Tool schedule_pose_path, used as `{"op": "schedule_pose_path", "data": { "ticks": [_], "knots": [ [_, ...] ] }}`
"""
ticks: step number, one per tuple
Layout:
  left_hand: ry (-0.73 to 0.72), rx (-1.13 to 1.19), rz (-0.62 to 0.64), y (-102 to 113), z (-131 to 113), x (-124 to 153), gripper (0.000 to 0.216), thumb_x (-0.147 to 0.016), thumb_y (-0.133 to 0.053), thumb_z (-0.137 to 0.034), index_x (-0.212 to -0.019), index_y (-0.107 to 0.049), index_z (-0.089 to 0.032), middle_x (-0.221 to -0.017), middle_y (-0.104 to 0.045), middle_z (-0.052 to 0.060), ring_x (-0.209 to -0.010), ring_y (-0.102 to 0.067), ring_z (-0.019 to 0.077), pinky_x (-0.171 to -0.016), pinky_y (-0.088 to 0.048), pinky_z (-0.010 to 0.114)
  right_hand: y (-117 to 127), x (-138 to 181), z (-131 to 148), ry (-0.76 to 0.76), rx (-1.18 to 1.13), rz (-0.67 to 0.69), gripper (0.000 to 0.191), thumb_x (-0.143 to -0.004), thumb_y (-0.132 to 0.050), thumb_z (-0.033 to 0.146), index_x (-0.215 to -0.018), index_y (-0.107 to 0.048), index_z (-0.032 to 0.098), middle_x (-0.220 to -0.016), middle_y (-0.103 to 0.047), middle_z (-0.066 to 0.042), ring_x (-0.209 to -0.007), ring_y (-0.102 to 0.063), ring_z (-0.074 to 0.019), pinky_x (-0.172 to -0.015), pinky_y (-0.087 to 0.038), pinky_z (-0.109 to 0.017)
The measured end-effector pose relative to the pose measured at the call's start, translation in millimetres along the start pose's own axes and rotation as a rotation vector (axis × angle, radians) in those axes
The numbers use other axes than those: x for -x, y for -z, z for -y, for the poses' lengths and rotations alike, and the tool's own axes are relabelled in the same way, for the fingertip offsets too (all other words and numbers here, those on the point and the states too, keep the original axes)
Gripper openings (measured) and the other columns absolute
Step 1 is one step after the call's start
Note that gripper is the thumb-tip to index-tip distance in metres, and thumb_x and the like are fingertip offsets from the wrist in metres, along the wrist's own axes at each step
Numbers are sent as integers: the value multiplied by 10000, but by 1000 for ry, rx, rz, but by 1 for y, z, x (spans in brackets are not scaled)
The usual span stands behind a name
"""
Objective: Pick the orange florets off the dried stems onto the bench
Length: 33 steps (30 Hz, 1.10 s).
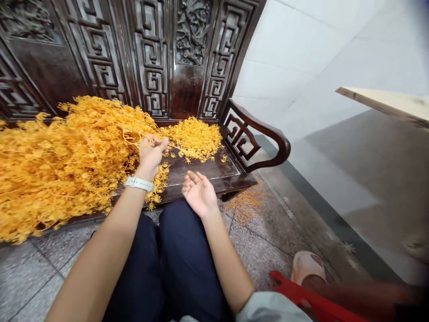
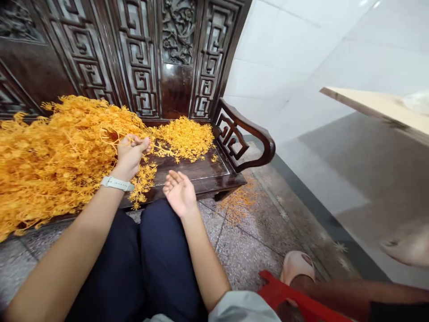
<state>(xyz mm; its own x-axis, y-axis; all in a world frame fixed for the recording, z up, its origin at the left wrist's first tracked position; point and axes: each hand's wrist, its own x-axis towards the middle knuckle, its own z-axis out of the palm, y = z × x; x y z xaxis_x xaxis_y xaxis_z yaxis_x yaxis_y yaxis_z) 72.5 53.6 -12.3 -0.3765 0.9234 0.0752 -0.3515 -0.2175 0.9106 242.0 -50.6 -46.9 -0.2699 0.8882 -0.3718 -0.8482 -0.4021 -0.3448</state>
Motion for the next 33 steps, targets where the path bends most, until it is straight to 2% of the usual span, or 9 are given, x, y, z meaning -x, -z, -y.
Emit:
{"op": "schedule_pose_path", "data": {
  "ticks": [6, 11, 15, 20, 23, 26, 28, 30, 33],
  "knots": [
    [-57, -10, 161, -18, -5, 26, 465, -703, -942, -168, -818, -496, -229, -660, -666, -49, -577, -668, 111, -568, -563, 203, -26, 24, -11, 81, 154, 231, 507, -1078, -508, 643, -1243, -700, 204, -1142, -793, -89, -784, -693, -153, -690, -593, -278],
    [-24, -28, 297, -23, -6, 30, 470, -653, -971, -199, -787, -521, -209, -715, -710, -30, -598, -668, 98, -595, -565, 205, -41, 15, 3, 149, 174, 227, 382, -1141, -464, 461, -1123, -729, 187, -958, -747, -46, -714, -618, -115, -663, -535, -230],
    [-17, 47, 224, -27, -2, 31, 491, -649, -953, -165, -796, -488, -219, -677, -674, -50, -626, -682, 111, -593, -543, 202, -41, 19, -6, 154, 172, 226, 444, -1125, -549, 379, -718, -526, 204, -597, -438, 48, -524, -350, -97, -536, -368, -200],
    [129, 187, 109, -33, 6, 30, 457, -666, -774, 18, -821, -424, -231, -675, -656, -57, -679, -710, 125, -577, -497, 186, -37, 54, -34, -93, 194, 460, 558, -1129, -510, 380, -633, -309, 221, -533, -193, 90, -483, -124, -94, -474, -218, -214],
    [204, 302, -29, -26, 5, 11, 474, -648, -644, 127, -818, -383, -231, -736, -682, -49, -691, -696, 95, -601, -500, 170, -31, 81, -59, -213, 403, 742, 551, -1049, -693, 455, -638, -416, 216, -549, -352, 73, -499, -311, -83, -514, -334, -216],
    [157, 342, -117, -11, 0, -10, 447, -745, -684, 103, -815, -396, -232, -757, -688, -36, -675, -658, 85, -624, -528, 179, -28, 100, -76, -572, 805, 1360, 398, -948, -831, 484, -793, -611, 191, -754, -643, -12, -714, -606, -126, -718, -513, -240],
    [122, 324, -80, -3, -2, -16, 411, -823, -753, 23, -821, -432, -234, -776, -698, -16, -699, -666, 102, -641, -550, 200, -29, 104, -72, -727, 1009, 1637, 381, -949, -819, 518, -896, -632, 191, -883, -701, -46, -798, -654, -138, -781, -523, -236],
    [119, 298, -28, 0, -2, -15, 395, -854, -803, -37, -834, -461, -232, -801, -708, -3, -723, -683, 115, -650, -559, 215, -33, 98, -52, -732, 1083, 1731, 371, -969, -792, 529, -941, -638, 192, -939, -718, -62, -813, -674, -136, -779, -519, -231],
    [113, 255, 38, 0, -3, -7, 361, -873, -824, -67, -869, -500, -228, -824, -710, 2, -733, -692, 115, -668, -568, 219, -36, 71, -3, -515, 884, 1611, 365, -931, -834, 529, -1022, -720, 194, -920, -742, -61, -797, -694, -142, -769, -537, -249]
  ]
}}
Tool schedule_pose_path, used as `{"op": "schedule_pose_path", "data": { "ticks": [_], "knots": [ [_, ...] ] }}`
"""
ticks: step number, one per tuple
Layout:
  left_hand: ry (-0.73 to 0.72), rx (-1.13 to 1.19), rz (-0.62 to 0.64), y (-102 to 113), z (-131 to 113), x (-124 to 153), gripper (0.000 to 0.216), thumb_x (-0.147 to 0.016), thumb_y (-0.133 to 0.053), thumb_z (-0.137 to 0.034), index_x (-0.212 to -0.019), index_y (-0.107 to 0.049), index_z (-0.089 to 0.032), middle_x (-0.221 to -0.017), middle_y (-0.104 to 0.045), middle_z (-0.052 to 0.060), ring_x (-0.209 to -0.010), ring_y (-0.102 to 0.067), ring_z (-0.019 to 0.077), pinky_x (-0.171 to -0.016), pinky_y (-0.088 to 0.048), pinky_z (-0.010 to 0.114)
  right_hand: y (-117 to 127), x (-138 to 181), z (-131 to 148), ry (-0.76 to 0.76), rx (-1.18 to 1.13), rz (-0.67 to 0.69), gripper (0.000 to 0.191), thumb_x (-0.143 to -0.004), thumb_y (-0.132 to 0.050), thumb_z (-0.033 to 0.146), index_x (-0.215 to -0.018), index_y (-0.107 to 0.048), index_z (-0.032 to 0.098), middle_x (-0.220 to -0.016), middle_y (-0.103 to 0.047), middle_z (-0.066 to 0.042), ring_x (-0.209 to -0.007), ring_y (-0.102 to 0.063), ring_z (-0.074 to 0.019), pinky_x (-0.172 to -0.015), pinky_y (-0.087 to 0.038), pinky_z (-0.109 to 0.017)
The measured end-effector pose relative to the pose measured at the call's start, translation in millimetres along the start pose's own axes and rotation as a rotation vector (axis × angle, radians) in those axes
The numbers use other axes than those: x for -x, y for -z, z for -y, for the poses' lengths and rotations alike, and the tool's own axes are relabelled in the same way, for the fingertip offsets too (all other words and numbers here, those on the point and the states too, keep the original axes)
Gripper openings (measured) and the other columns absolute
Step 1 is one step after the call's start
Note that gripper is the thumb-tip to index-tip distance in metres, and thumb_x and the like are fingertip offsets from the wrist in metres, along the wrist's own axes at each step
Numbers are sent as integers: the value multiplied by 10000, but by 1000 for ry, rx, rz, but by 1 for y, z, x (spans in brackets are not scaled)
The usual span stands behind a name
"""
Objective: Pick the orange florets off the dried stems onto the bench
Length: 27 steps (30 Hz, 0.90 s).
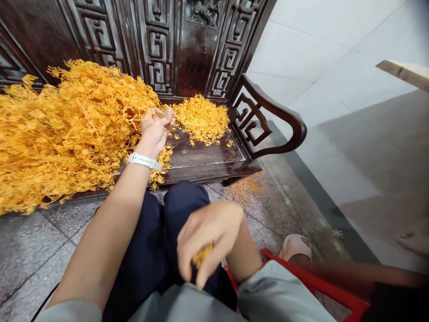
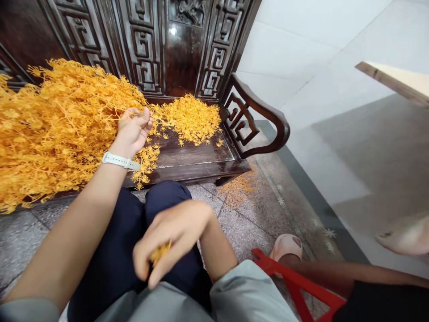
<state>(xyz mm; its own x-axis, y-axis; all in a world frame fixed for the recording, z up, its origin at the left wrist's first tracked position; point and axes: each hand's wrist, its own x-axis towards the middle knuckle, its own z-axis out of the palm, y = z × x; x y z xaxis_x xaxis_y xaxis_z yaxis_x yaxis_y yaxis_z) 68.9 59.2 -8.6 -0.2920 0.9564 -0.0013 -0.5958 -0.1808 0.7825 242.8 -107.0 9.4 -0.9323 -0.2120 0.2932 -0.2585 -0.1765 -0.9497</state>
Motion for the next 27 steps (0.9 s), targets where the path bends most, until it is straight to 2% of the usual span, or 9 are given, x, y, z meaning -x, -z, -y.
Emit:
{"op": "schedule_pose_path", "data": {
  "ticks": [4, 6, 8, 11, 15, 19, 21, 24, 27],
  "knots": [
    [3, -44, 72, -2, -7, 10, 304, -886, -820, -76, -928, -559, -228, -842, -722, -5, -714, -693, 92, -692, -585, 203, 52, 41, 7, 410, -198, -873, 584, -914, -657, 791, -1089, -708, 235, -913, -717, -50, -809, -638, -160, -696, -540, -266],
    [21, -64, 119, -2, -13, 14, 311, -873, -833, -73, -980, -587, -231, -845, -735, -13, -713, -706, 86, -709, -596, 195, 68, 45, -5, 510, -443, -1292, 579, -974, -540, 765, -1076, -685, 214, -1016, -736, -97, -903, -654, -184, -747, -570, -294],
    [53, -97, 208, -1, -16, 18, 350, -852, -851, -64, -1040, -610, -232, -869, -756, -14, -734, -725, 87, -736, -607, 197, 72, 41, -21, 475, -716, -1491, 487, -1048, -478, 617, -1096, -680, 176, -1055, -746, -124, -897, -658, -180, -757, -575, -296],
    [118, -165, 407, 2, -18, 22, 416, -815, -897, -83, -1110, -640, -226, -907, -784, -2, -761, -745, 99, -768, -616, 221, 64, 33, -39, 411, -865, -1454, 505, -1093, -407, 553, -1131, -697, 142, -990, -756, -103, -791, -646, -158, -720, -563, -281],
    [261, -306, 663, 7, -14, 25, 487, -774, -941, -139, -1195, -704, -197, -916, -821, 51, -796, -771, 148, -781, -617, 279, 53, 34, -38, 360, -719, -1335, 716, -1004, -425, 799, -1138, -723, 163, -955, -768, -77, -775, -662, -175, -713, -567, -312],
    [404, -448, 827, 8, -8, 27, 533, -749, -962, -155, -1240, -758, -164, -949, -844, 112, -917, -794, 197, -842, -603, 305, 41, 39, -30, 157, -401, -1360, 442, -930, -737, 579, -1090, -751, 168, -853, -731, -40, -740, -638, -151, -708, -529, -285],
    [443, -435, 839, 6, -8, 27, 587, -740, -968, -151, -1289, -761, -176, -1026, -846, 120, -944, -790, 186, -845, -600, 281, 32, 41, -29, 123, -195, -1455, 297, -906, -814, 430, -1038, -760, 171, -732, -660, 5, -663, -574, -118, -663, -464, -254],
    [448, -295, 736, 3, -9, 26, 599, -755, -958, -163, -1316, -759, -227, -1108, -831, 101, -841, -768, 137, -773, -612, 239, 16, 48, -23, 92, -8, -1533, 269, -929, -813, 430, -987, -759, 173, -588, -497, 67, -551, -421, -88, -581, -332, -247],
    [401, -156, 643, 0, -13, 25, 496, -777, -939, -190, -1244, -782, -240, -982, -806, 65, -722, -731, 121, -702, -620, 233, -8, 68, -4, 35, 79, -1548, 255, -960, -789, 426, -1006, -762, 177, -567, -436, 82, -530, -343, -82, -565, -269, -258]
  ]
}}
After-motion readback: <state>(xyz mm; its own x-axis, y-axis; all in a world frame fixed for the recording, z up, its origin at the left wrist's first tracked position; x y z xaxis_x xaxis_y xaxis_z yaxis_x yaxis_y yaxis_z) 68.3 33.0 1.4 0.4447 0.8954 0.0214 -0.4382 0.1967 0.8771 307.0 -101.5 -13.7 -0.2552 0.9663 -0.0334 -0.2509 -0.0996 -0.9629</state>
